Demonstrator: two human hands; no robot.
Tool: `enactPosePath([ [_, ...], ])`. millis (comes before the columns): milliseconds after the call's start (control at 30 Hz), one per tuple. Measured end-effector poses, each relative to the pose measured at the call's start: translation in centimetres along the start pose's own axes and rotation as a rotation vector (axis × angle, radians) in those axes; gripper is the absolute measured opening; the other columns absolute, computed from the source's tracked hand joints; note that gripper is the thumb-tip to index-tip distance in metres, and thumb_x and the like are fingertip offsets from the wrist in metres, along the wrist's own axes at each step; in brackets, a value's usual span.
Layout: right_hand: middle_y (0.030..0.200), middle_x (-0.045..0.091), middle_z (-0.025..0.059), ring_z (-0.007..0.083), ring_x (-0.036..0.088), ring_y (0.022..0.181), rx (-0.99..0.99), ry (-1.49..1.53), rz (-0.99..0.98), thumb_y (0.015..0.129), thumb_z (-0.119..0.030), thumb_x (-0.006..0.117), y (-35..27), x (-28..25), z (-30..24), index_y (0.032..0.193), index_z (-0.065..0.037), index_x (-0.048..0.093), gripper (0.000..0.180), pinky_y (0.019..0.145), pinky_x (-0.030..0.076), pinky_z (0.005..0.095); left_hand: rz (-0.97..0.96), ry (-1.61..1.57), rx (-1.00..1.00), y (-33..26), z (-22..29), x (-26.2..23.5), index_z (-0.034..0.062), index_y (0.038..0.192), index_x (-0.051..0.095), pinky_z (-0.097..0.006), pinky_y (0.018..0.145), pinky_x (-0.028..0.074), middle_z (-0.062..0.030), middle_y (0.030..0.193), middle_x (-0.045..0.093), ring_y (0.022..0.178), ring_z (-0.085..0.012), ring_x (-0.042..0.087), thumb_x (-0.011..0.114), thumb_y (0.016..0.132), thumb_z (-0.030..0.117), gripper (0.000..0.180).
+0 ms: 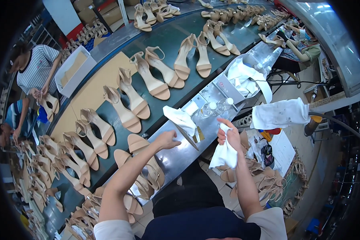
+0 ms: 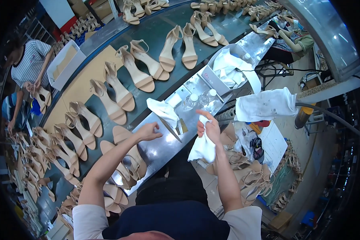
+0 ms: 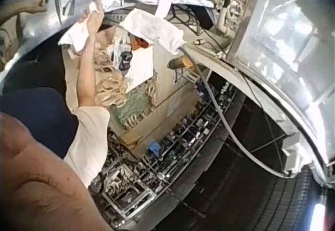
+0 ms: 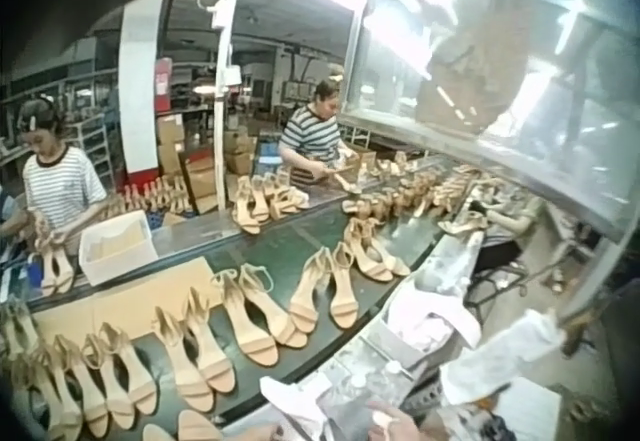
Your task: Inspecting and cleaning high-heeled sandals on an assembly line.
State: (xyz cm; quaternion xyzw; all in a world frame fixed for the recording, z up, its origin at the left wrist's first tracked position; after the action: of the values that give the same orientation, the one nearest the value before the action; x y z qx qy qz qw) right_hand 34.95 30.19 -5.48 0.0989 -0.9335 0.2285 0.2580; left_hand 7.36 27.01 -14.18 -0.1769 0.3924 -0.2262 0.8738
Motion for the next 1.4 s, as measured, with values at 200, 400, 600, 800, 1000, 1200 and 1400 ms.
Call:
enactPosePath([
  [200, 0.070, 0.057, 0.0058, 0.0082, 0.046, 0.047, -0.122, -0.470, 0.154, 0.082, 0.001, 0.030, 6.4, -0.3, -1.3, 0.134, -0.008, 0.040, 0.054, 0.041, 0.040, 0.0245, 0.434, -0.098, -0.159, -10.7, -1.6, -7.0, 0.0012, 0.100, 0.057, -0.037, 0.067, 0.049, -0.0136, 0.078, 0.064, 0.073, -0.0287, 0.063, 0.066, 0.078, 0.031, 0.038],
  [400, 0.094, 0.062, 0.0156, 0.0190, 0.056, 0.064, -0.374, -0.835, -0.016, 0.080, 0.004, 0.034, 5.3, -0.1, 3.9, 0.130, -0.004, 0.043, 0.051, 0.063, 0.048, 0.0325, 0.930, -0.065, -0.359, -21.5, -11.4, -0.6, -0.0002, 0.097, 0.057, -0.038, 0.077, 0.047, -0.0133, 0.089, 0.059, 0.085, -0.0280, 0.058, 0.070, 0.075, 0.020, 0.033],
  [600, 0.114, 0.051, 0.0218, 0.0392, 0.051, 0.105, -0.724, -1.490, -0.087, 0.076, 0.007, 0.049, -1.4, -0.7, 7.8, 0.126, -0.002, 0.046, 0.050, 0.087, 0.043, 0.0400, 1.086, -0.203, -0.348, -22.6, -10.4, 1.5, 0.0003, 0.103, 0.055, -0.039, 0.082, 0.043, -0.0148, 0.097, 0.056, 0.095, -0.0315, 0.054, 0.071, 0.071, 0.017, 0.040],
  [800, 0.075, 0.062, 0.0089, 0.0085, 0.048, 0.052, -0.196, -0.742, 0.184, 0.088, -0.006, 0.033, 7.5, -0.1, 1.7, 0.126, -0.007, 0.049, 0.041, 0.045, 0.037, 0.0225, 0.964, 0.045, -0.552, -19.9, -9.7, 1.7, 0.0074, 0.136, 0.033, -0.048, 0.090, 0.036, -0.0194, 0.125, 0.037, 0.113, -0.0362, 0.036, 0.080, 0.056, 0.041, 0.098],
  [1000, 0.071, 0.063, 0.0102, 0.0108, 0.054, 0.058, -0.186, -1.209, 0.072, 0.080, 0.000, 0.040, 6.7, 7.7, -0.9, 0.133, 0.000, 0.039, 0.053, 0.054, 0.043, 0.0238, 1.195, -0.179, -0.575, -19.1, -9.5, 6.0, 0.0101, 0.122, 0.049, -0.047, 0.091, 0.035, -0.0195, 0.115, 0.038, 0.107, -0.0365, 0.036, 0.083, 0.052, 0.018, 0.078],
  [1200, 0.081, 0.058, 0.0078, 0.0208, 0.059, 0.075, -0.238, -1.446, -0.719, 0.066, 0.006, 0.057, 4.9, 21.1, 10.7, 0.095, -0.004, 0.055, 0.031, 0.070, 0.047, 0.0307, 1.295, -0.182, -0.576, -18.8, -9.5, 7.2, 0.0097, 0.097, 0.064, -0.043, 0.084, 0.037, -0.0135, 0.102, 0.044, 0.100, -0.0316, 0.040, 0.079, 0.053, 0.014, 0.047],
  [1400, 0.082, 0.055, 0.0139, 0.0346, 0.058, 0.077, -0.489, -1.579, -1.307, 0.068, -0.008, 0.067, 7.7, 27.7, 23.7, 0.080, -0.003, 0.051, 0.021, 0.064, 0.047, 0.0403, 1.305, -0.165, -0.572, -18.4, -9.9, 6.9, 0.0130, 0.092, 0.066, -0.038, 0.079, 0.035, -0.0040, 0.082, 0.048, 0.086, -0.0244, 0.044, 0.076, 0.056, 0.016, 0.038],
])
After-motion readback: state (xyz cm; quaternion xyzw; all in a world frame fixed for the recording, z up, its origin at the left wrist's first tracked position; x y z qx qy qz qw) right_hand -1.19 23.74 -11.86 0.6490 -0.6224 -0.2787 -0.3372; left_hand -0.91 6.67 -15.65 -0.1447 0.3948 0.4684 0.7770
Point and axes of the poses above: each hand's wrist, its own y-axis towards the middle knuckle, its own x-axis out of the palm, z = x × y, the point moved 1 cm from there along y, towards the middle knuckle
